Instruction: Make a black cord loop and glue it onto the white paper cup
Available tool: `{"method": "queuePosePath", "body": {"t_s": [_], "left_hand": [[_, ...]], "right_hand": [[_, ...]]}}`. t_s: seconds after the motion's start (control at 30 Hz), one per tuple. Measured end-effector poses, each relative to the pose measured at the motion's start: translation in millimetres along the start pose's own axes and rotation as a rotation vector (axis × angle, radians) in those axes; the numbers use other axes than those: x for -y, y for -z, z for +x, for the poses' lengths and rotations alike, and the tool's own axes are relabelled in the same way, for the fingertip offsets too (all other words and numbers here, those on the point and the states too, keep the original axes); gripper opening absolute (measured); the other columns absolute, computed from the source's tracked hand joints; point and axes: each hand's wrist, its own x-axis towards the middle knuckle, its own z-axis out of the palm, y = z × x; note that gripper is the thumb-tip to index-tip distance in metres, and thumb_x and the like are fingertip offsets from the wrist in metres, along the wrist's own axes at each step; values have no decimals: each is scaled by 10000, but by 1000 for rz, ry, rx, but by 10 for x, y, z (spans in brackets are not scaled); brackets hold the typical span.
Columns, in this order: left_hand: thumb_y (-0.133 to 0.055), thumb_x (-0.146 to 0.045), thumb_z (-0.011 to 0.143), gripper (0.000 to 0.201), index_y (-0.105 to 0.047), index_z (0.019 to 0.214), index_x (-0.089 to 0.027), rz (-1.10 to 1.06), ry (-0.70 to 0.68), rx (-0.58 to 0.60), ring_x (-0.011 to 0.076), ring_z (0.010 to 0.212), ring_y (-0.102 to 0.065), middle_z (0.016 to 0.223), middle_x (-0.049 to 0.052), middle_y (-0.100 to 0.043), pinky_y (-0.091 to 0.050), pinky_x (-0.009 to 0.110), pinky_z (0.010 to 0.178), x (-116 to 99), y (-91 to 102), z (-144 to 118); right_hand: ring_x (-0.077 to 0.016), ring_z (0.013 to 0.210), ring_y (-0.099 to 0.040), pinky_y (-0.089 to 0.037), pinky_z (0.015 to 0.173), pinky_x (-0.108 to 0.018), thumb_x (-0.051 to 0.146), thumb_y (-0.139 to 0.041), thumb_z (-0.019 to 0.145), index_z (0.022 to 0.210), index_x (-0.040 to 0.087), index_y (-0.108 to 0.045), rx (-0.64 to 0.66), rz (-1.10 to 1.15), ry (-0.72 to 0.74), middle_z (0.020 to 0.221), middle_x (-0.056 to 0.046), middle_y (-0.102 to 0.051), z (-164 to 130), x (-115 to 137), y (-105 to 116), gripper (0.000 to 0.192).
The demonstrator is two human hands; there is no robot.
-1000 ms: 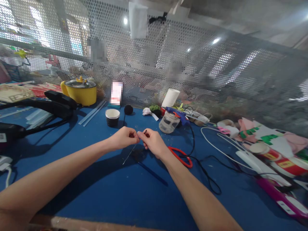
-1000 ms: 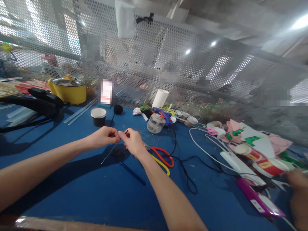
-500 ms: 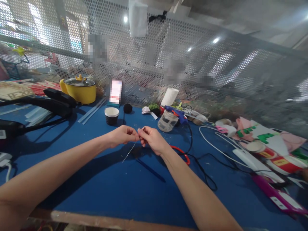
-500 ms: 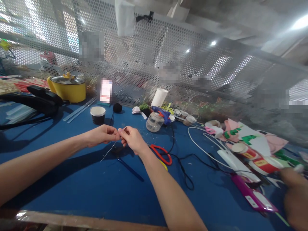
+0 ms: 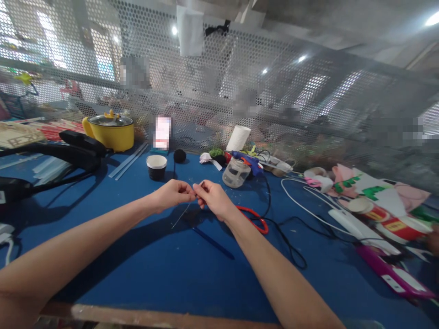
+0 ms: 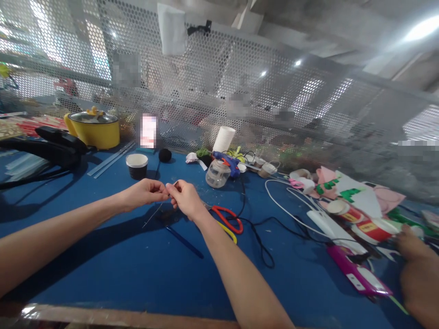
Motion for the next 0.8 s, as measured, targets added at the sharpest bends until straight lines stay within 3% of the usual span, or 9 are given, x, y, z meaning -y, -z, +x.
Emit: {"method": "queuePosePath", "body": {"t_s": [0.13, 0.3, 0.47, 0.67, 0.8], "left_hand": [[-549, -209, 632, 81, -538, 629, -128, 115, -80, -25, 78, 558, -423, 585, -35, -516, -345, 227, 564, 6, 16, 18], [-528, -209, 624, 82, -535, 615, -128, 202, -97, -44, 85, 540, -397, 563, -36, -491, -321, 235, 541, 6, 23, 14], [-522, -248, 635, 122, -508, 591, -135, 136, -82, -39, 77, 525, -393, 547, -45, -469, -313, 223, 522, -9, -8, -8], [-573, -285, 615, 162, -509, 596, -138, -136, 88, 49, 37, 424, -279, 528, -58, -448, -194, 204, 415, -62, -2, -34], [-579, -285, 617, 165, -505, 606, -138, -94, 72, 36, 43, 443, -291, 526, -61, -443, -197, 204, 426, -91, 9, -39]], "right_hand": [[-67, 392, -424, -368, 386, -193, 396, -492, 742, 627, 169, -454, -36, -157, 42, 456, 57, -443, 2, -2, 8, 258], [-66, 353, -403, -337, 359, -194, 419, -475, 749, 603, 175, -432, -66, -249, 52, 428, 57, -431, 4, -7, -3, 288], [-61, 339, -378, -314, 343, -190, 450, -483, 740, 580, 180, -409, -82, -231, 49, 410, 61, -419, 2, 2, -18, 322], [-63, 426, -439, -382, 408, -184, 428, -526, 716, 640, 168, -457, 20, -37, 106, 486, 54, -468, -5, 36, 23, 279], [-59, 407, -425, -368, 393, -179, 399, -516, 726, 620, 166, -452, 7, -36, 69, 460, 59, -450, 11, 29, 38, 264]]}}
